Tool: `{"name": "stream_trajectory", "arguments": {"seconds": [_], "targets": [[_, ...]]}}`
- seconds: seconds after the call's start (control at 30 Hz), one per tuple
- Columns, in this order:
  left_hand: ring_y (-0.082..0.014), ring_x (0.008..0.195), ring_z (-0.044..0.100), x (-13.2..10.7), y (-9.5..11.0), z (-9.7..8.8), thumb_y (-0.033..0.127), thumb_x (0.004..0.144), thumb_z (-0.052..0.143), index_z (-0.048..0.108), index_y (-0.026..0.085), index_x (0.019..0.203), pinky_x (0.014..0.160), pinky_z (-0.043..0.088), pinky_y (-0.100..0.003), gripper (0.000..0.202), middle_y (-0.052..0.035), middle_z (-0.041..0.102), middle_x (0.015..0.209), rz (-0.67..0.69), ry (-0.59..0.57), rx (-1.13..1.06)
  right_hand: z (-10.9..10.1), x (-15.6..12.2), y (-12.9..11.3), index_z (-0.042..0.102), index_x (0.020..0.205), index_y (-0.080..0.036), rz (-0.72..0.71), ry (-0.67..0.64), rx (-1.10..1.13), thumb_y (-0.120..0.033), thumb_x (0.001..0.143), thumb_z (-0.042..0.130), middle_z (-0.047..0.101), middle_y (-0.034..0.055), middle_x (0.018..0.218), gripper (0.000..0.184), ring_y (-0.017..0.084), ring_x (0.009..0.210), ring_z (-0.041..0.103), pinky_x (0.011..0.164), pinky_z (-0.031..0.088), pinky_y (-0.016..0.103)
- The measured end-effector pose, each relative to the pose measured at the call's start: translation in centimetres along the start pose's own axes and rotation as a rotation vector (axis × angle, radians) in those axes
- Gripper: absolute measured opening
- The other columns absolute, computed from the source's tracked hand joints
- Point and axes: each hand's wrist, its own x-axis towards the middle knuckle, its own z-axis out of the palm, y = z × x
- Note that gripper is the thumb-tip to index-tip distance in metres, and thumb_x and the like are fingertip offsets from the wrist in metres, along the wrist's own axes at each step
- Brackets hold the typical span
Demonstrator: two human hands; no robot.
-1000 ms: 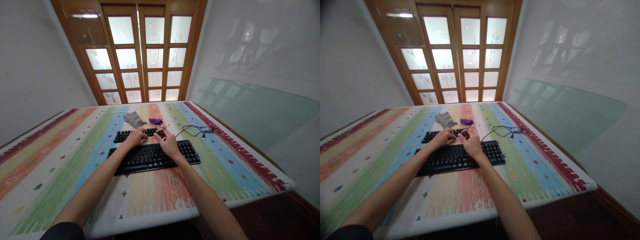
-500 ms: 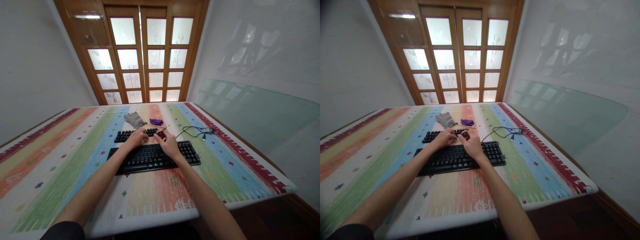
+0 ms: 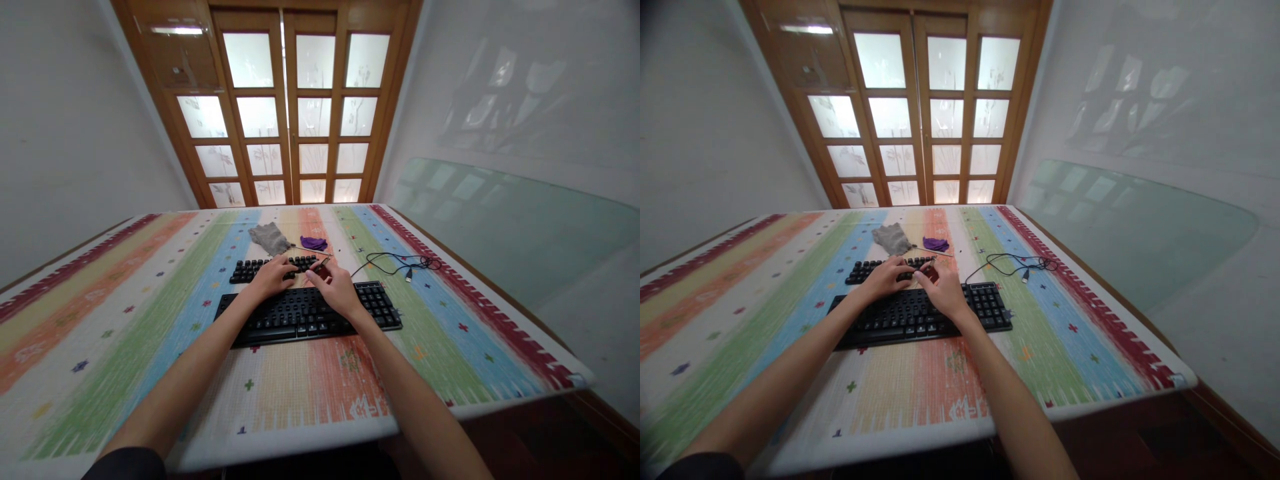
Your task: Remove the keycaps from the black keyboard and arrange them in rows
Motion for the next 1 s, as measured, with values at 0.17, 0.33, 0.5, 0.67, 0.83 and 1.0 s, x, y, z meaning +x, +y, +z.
{"name": "stream_trajectory", "arguments": {"seconds": [0.17, 0.33, 0.5, 0.67, 0.83, 1.0], "targets": [[-0.0216, 0.097, 0.056, -2.0, 0.4, -0.9, 0.025, 0.084, 0.064, 0.073, 0.021, 0.104, 0.088, 0.048, -0.034, 0.023, -0.0068, 0.059, 0.098, -0.055, 0.028, -0.031, -1.1, 0.2, 0.1, 0.066, 0.086, -0.016, -0.022, -0.208, -0.045, -0.037, 0.084, 0.064, 0.064, 0.0014, 0.07, 0.021, 0.014, 0.062, 0.058, 0.059, 0.045, 0.026], [-0.0214, 0.097, 0.057, -4.0, 1.9, -1.2, 0.029, 0.088, 0.06, 0.073, 0.019, 0.097, 0.089, 0.048, -0.036, 0.019, -0.0066, 0.061, 0.097, -0.066, 0.062, -0.142, -2.5, 0.3, 0.4, 0.067, 0.082, -0.015, -0.003, -0.406, -0.026, -0.037, 0.081, 0.067, 0.063, 0.0, 0.067, 0.022, 0.012, 0.06, 0.057, 0.059, 0.044, 0.025], [-0.0208, 0.094, 0.057, -5.4, 4.0, -1.1, 0.031, 0.09, 0.057, 0.073, 0.019, 0.095, 0.085, 0.048, -0.035, 0.02, -0.0066, 0.061, 0.094, -0.048, 0.057, -0.209, -2.4, 0.0, 0.7, 0.067, 0.08, -0.015, 0.019, -0.465, -0.013, -0.039, 0.079, 0.069, 0.062, -0.0002, 0.064, 0.024, 0.013, 0.059, 0.057, 0.055, 0.045, 0.024], [-0.0208, 0.094, 0.057, -6.2, 4.9, -0.8, 0.03, 0.092, 0.055, 0.072, 0.019, 0.097, 0.087, 0.048, -0.035, 0.021, -0.0074, 0.062, 0.096, -0.04, 0.035, -0.221, -2.0, -0.1, 1.1, 0.067, 0.08, -0.016, 0.061, -0.47, 0.024, -0.04, 0.079, 0.068, 0.061, -0.0007, 0.059, 0.024, 0.014, 0.055, 0.059, 0.051, 0.046, 0.024], [-0.0201, 0.093, 0.058, -6.6, 4.8, -0.5, 0.031, 0.093, 0.054, 0.072, 0.02, 0.099, 0.087, 0.049, -0.035, 0.022, -0.0069, 0.062, 0.097, -0.044, 0.055, -0.263, -1.9, -0.1, 1.5, 0.067, 0.083, -0.015, 0.024, -0.467, 0.005, -0.042, 0.08, 0.068, 0.065, 0.0009, 0.065, 0.026, 0.014, 0.057, 0.059, 0.053, 0.046, 0.025], [-0.0206, 0.095, 0.059, -6.8, 4.7, -0.1, 0.03, 0.093, 0.054, 0.071, 0.019, 0.101, 0.088, 0.05, -0.035, 0.022, -0.008, 0.062, 0.099, -0.046, 0.076, -0.258, -2.1, -0.1, 1.3, 0.066, 0.081, -0.015, -0.001, -0.444, -0.08, -0.04, 0.083, 0.064, 0.062, 0.0, 0.065, 0.025, 0.013, 0.058, 0.054, 0.055, 0.042, 0.025]]}}
